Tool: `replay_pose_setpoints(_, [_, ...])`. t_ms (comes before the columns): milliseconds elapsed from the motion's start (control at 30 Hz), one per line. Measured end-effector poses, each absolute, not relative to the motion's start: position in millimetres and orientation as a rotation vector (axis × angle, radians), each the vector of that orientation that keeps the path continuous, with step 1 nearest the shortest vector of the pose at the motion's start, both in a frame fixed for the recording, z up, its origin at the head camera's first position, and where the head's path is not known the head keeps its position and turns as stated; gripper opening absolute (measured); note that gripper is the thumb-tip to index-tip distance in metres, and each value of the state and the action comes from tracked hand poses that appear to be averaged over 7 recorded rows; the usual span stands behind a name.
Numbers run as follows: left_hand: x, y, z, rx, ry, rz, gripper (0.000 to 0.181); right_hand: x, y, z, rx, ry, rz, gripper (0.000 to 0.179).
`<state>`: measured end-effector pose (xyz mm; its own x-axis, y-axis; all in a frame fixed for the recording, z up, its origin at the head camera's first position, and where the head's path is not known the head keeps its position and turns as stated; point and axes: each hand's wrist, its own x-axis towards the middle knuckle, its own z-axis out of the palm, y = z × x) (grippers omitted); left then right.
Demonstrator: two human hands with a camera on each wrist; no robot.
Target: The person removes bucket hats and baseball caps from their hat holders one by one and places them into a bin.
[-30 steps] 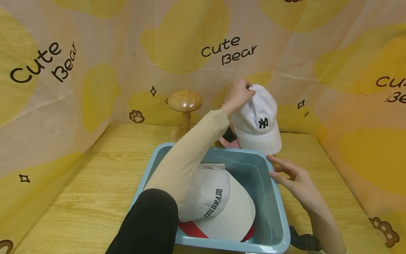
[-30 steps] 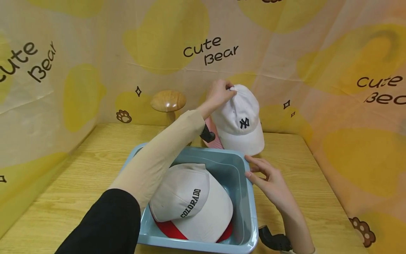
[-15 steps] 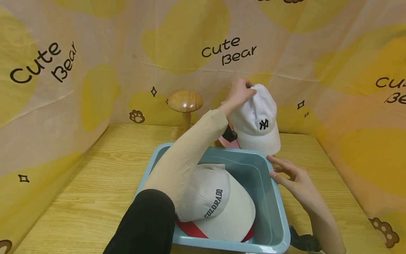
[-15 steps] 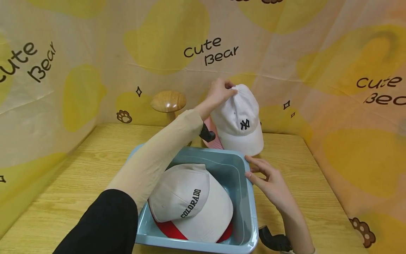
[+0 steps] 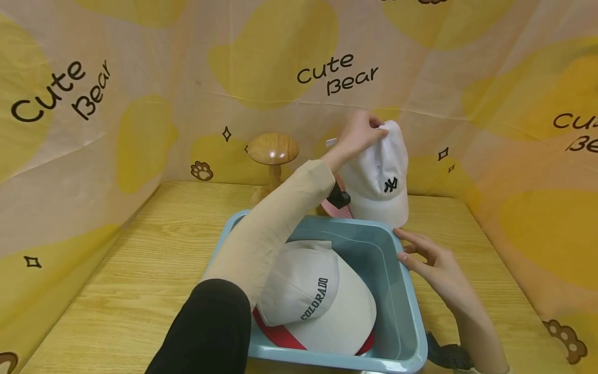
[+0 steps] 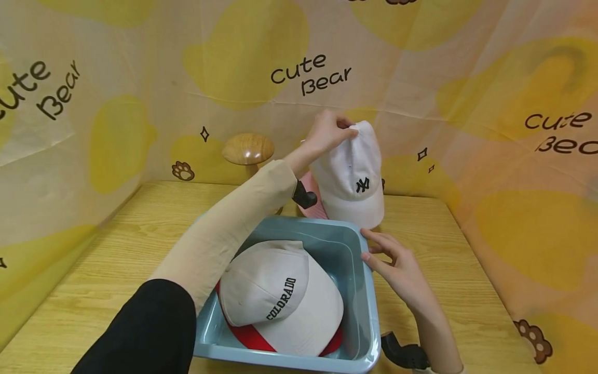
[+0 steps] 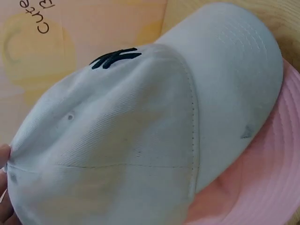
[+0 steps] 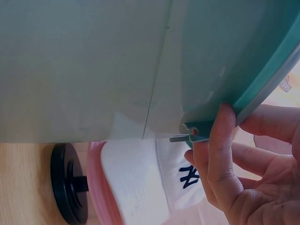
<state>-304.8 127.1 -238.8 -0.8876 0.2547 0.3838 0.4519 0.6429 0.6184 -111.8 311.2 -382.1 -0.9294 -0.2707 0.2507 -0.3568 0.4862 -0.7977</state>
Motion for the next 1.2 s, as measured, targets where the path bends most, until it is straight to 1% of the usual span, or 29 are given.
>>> replay_pose_setpoints(233, [-292,133,-229,-0.587,-2.634,-1.065,0.028,-111,313,-381,0.571,-2.624,1.441,0.044])
replay_pose_setpoints(700, [-279,130,-221,-0.653,-2.607,-1.099,0.027,-110,317,-380,0.598,-2.613,1.417,0.044])
replay_pose_setpoints(1200, [-259,116,-206,-0.83,-2.521,-1.186,0.023,-110,314,-379,0.553,-2.644,1.417,0.044])
